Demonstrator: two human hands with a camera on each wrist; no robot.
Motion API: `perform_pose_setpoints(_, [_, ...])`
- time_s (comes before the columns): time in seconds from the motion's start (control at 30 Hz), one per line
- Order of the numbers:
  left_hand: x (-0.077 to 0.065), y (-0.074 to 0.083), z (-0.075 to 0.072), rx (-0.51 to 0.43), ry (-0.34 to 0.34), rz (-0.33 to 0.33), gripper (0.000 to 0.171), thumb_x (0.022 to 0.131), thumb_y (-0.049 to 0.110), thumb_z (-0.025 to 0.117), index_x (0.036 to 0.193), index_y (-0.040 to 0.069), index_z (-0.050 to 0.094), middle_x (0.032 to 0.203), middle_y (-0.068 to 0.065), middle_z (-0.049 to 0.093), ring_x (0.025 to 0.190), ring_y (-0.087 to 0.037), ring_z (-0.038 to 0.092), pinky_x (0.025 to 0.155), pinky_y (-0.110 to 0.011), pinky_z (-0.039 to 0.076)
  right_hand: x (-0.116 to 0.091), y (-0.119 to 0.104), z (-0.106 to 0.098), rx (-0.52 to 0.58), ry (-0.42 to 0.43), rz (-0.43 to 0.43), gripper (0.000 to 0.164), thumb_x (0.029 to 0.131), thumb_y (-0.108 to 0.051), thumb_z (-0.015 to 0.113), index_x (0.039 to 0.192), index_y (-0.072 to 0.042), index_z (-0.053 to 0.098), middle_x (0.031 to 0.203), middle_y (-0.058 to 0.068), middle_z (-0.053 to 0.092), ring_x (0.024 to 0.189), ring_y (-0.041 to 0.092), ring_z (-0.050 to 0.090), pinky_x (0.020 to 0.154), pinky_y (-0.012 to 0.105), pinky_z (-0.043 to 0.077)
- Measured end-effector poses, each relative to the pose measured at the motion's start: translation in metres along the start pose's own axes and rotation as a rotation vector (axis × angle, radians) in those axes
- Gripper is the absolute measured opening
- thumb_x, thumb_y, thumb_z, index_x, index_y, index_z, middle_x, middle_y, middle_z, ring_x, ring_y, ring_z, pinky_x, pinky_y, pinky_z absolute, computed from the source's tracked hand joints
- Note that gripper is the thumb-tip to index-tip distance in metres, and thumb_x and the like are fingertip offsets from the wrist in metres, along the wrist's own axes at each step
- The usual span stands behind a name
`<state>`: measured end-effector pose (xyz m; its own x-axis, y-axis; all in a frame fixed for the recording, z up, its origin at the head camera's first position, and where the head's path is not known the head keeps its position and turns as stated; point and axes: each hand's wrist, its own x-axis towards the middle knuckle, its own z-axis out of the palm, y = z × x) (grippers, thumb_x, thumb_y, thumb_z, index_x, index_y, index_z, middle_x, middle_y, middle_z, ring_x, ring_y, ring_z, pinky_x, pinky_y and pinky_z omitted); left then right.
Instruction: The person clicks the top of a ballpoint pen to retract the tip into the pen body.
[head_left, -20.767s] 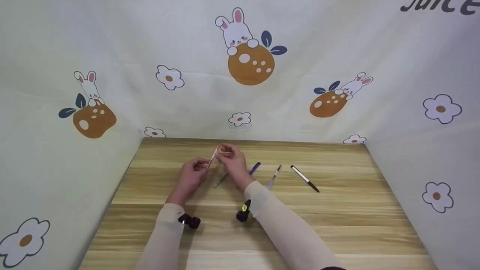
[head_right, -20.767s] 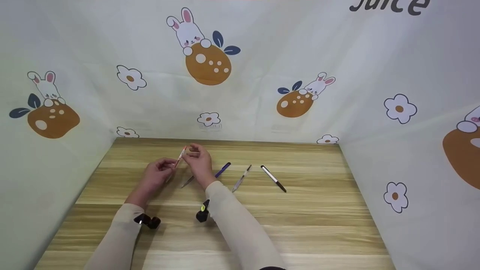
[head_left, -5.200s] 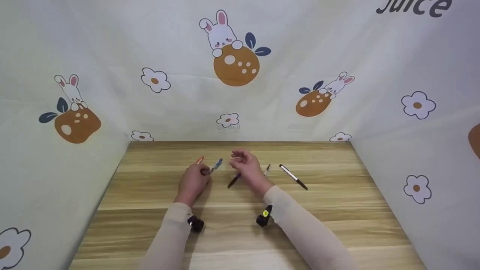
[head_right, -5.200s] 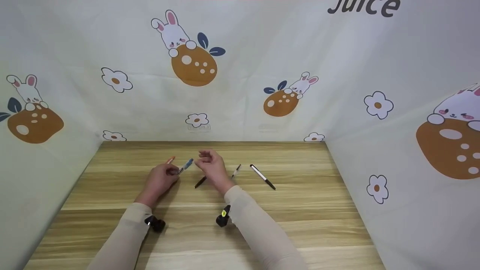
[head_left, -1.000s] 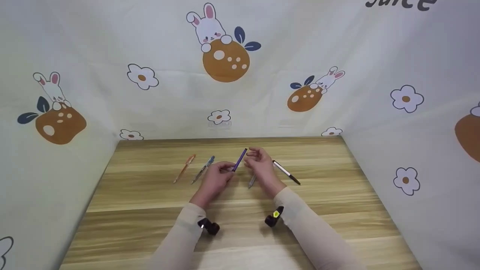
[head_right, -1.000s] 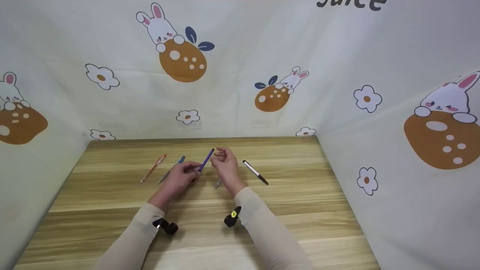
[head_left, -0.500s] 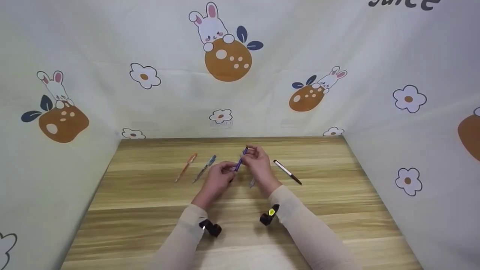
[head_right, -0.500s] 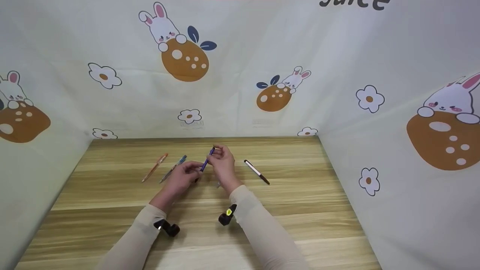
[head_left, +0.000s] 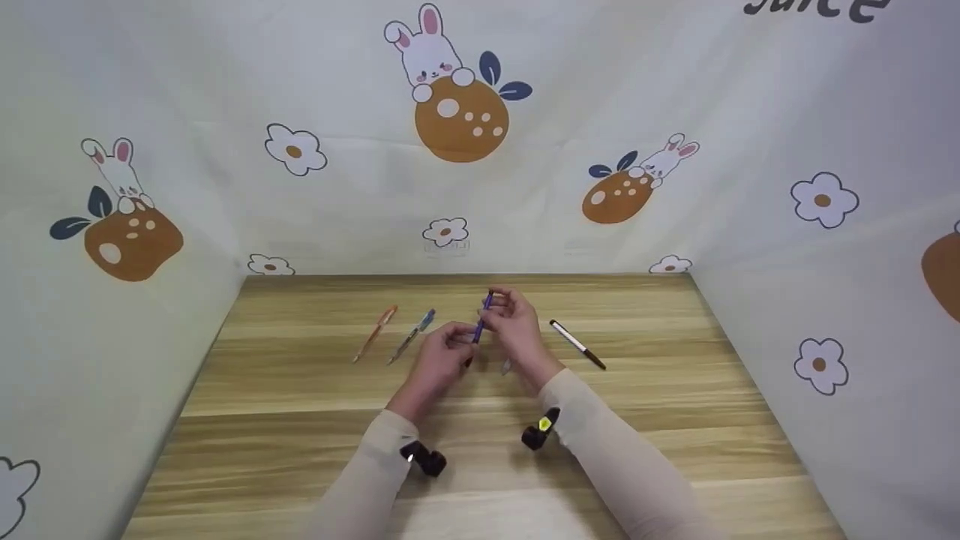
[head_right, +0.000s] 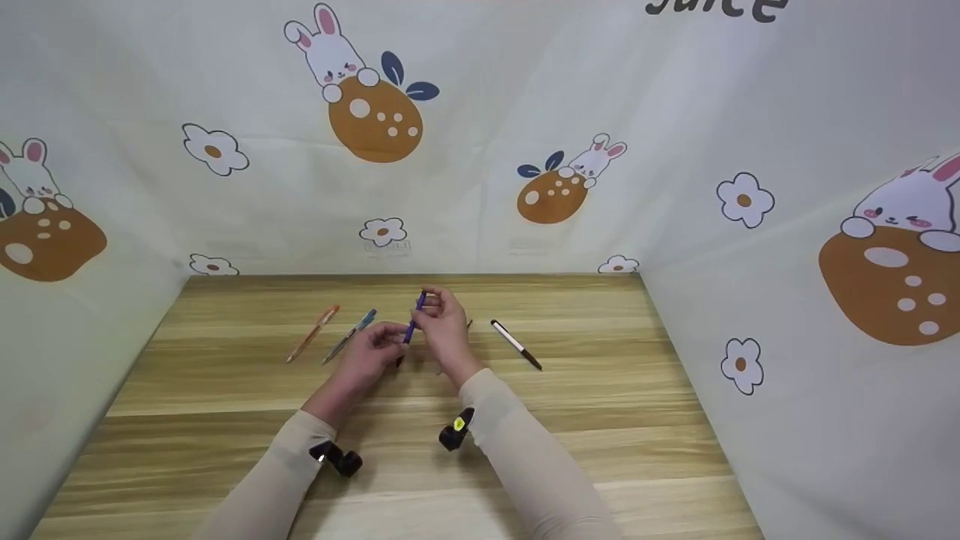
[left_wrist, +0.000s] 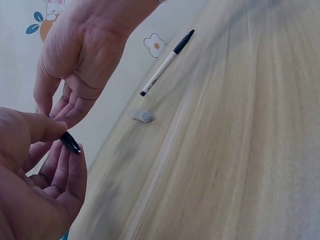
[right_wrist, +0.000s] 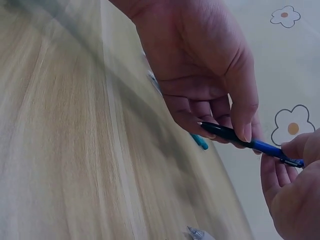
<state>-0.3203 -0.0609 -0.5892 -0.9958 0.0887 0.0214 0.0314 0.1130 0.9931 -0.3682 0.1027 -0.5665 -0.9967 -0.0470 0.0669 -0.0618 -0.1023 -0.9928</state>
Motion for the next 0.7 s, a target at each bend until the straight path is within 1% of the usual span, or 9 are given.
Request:
perform_pose_setpoints(0.13, [0.0,-0.001,0.002,-0.009,0.004,0.013,0.028,0.096,-0.006,0.072,0.125,-0.003,0.073,0.109,-0.014,0.074,0.098,-0.021,0.069,0.08,-0.028,0.058,0.0,-0.004,-0.002,-0.034,-0.026,-0.017,0.044,0.098,0.012,0.073,0.139,0.001,0.064,0.119,0.012,0.07,0.109,0.029,0.073,0.09,0.036,0.065])
perform_pose_setpoints(0.27, [-0.002,0.0,0.004,-0.035,0.007,0.016,0.03,0.095,-0.006,0.071,0.125,-0.004,0.072,0.107,-0.016,0.074,0.092,-0.019,0.067,0.074,-0.027,0.056,-0.001,-0.007,-0.004,-0.061,-0.061,-0.038,0.044,0.098,0.012,0.073,0.139,0.002,0.064,0.119,0.013,0.07,0.105,0.024,0.073,0.091,0.036,0.065])
perform_pose_setpoints(0.33, [-0.003,0.0,0.005,-0.05,0.005,0.016,0.03,0.095,-0.007,0.071,0.125,-0.005,0.071,0.108,-0.019,0.073,0.089,-0.019,0.067,0.071,-0.026,0.055,-0.001,-0.008,-0.005,-0.076,-0.082,-0.052,0.044,0.098,0.012,0.073,0.14,0.003,0.064,0.12,0.015,0.07,0.104,0.023,0.073,0.091,0.036,0.065])
perform_pose_setpoints(0.43, [-0.004,-0.001,0.008,-0.055,0.005,0.012,0.03,0.095,-0.007,0.071,0.125,-0.005,0.07,0.11,-0.022,0.073,0.088,-0.018,0.067,0.07,-0.025,0.055,-0.002,-0.01,-0.008,-0.097,-0.121,-0.065,0.045,0.099,0.012,0.073,0.141,0.002,0.063,0.123,0.018,0.069,0.104,0.022,0.072,0.092,0.036,0.065])
perform_pose_setpoints(0.5, [-0.005,-0.001,0.009,-0.063,-0.001,0.003,0.03,0.096,-0.006,0.071,0.125,-0.004,0.069,0.111,-0.022,0.074,0.089,-0.018,0.067,0.071,-0.025,0.055,-0.003,-0.012,-0.011,-0.112,-0.148,-0.069,0.045,0.099,0.01,0.073,0.142,0.001,0.063,0.125,0.019,0.069,0.107,0.024,0.073,0.094,0.037,0.064])
perform_pose_setpoints(0.7, [-0.009,0.0,0.013,-0.129,-0.028,-0.025,0.029,0.095,-0.005,0.072,0.123,-0.003,0.067,0.107,-0.014,0.073,0.09,-0.017,0.068,0.075,-0.03,0.06,-0.005,-0.018,-0.018,-0.149,-0.215,-0.068,0.047,0.099,0.008,0.075,0.144,-0.002,0.065,0.121,0.016,0.07,0.109,0.028,0.073,0.094,0.036,0.064])
